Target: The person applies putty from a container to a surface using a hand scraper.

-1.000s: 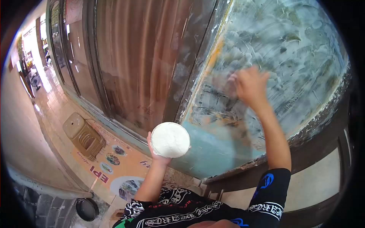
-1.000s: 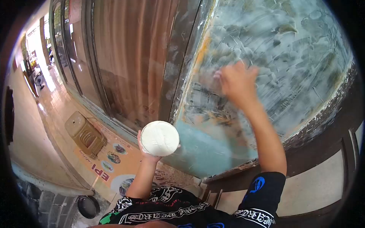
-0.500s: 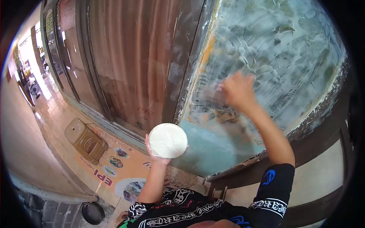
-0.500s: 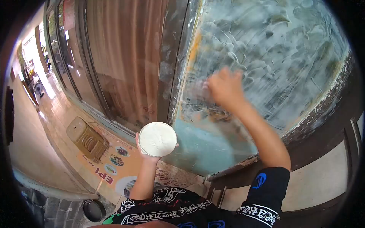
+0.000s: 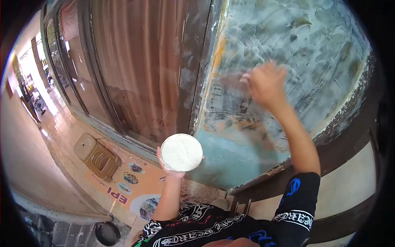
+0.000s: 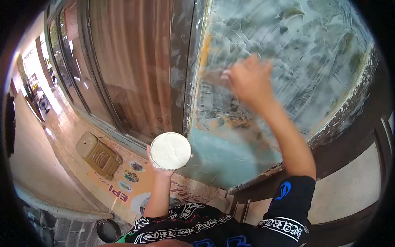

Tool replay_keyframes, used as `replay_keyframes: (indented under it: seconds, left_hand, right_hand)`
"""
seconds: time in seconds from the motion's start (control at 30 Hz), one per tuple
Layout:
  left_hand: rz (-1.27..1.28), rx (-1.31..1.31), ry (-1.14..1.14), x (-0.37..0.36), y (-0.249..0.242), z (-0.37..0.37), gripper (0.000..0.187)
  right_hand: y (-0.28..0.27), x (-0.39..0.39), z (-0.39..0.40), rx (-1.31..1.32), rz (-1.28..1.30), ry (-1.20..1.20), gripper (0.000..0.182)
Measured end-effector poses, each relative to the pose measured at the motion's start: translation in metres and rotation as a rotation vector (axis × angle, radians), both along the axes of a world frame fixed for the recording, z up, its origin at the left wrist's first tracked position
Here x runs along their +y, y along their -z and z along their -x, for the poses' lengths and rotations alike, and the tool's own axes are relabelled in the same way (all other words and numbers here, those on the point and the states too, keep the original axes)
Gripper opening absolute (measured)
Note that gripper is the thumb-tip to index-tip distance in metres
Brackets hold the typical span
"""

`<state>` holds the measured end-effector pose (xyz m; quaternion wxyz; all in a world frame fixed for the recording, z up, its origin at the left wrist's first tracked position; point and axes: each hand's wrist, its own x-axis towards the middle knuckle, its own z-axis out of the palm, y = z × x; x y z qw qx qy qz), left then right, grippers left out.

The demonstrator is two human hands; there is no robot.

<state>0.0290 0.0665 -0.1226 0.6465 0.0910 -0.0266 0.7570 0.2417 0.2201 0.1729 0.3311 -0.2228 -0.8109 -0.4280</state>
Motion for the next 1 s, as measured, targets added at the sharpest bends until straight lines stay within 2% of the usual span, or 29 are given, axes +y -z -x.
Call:
replay_keyframes:
  seconds: [0.03,0.07,0.13,0.17,0.23,0.33,0.37,0.43,0.47,0.53,0.6,0.7,0.8,0.87,1.0]
  left_hand:
    - [-0.005,0.000,-0.006,-0.001,-0.001,0.002,0.088]
    - [-0.016,0.015,-0.010,-0.001,-0.002,0.003,0.088]
    - [-0.024,0.035,-0.015,-0.004,-0.003,0.005,0.088]
    - [-0.052,0.031,-0.011,-0.003,-0.003,0.006,0.089]
    - [-0.081,0.024,-0.005,0.000,-0.004,0.006,0.089]
    - [-0.042,0.039,0.018,0.002,-0.003,0.001,0.089]
    - [-0.036,0.046,0.015,0.003,-0.004,0.000,0.089]
    - [-0.029,0.054,0.016,0.004,-0.005,-0.002,0.089]
    - [-0.023,0.049,0.020,0.004,-0.004,-0.003,0.089]
    - [-0.016,0.041,0.019,0.001,-0.003,-0.002,0.089]
    - [0.002,0.013,0.022,0.001,-0.003,-0.001,0.089]
    - [-0.054,0.059,-0.008,0.004,0.002,0.001,0.088]
    - [-0.022,0.018,0.009,0.005,0.001,-0.001,0.088]
    - [-0.021,0.020,0.011,0.005,0.001,-0.004,0.088]
    - [-0.048,0.027,0.012,0.000,0.004,-0.004,0.088]
  right_hand:
    - [0.040,0.010,0.003,-0.096,0.108,-0.079,0.019]
    - [0.070,0.012,0.002,-0.244,0.269,-0.029,0.016]
    - [0.107,0.038,-0.009,-0.327,0.247,-0.006,0.014]
    - [0.106,0.040,-0.013,-0.411,0.223,0.021,0.014]
    - [0.062,0.052,-0.023,-0.286,0.112,0.118,0.013]
    - [-0.028,0.035,-0.030,0.040,-0.033,0.111,0.011]
    - [-0.043,0.030,-0.032,0.149,-0.100,0.095,0.011]
    - [-0.043,0.014,-0.034,0.177,-0.083,0.034,0.012]
    - [-0.038,0.007,-0.034,0.201,-0.062,-0.037,0.013]
    - [0.011,0.013,-0.034,0.050,0.039,-0.030,0.012]
    - [0.071,0.024,-0.040,-0.230,0.214,0.090,0.013]
    - [0.100,0.052,-0.050,-0.313,0.173,0.063,0.013]
    - [0.021,0.044,-0.042,-0.033,0.017,0.152,0.014]
    - [-0.030,0.026,-0.041,0.209,-0.103,0.066,0.012]
    - [-0.044,0.015,-0.047,0.277,-0.046,-0.006,0.011]
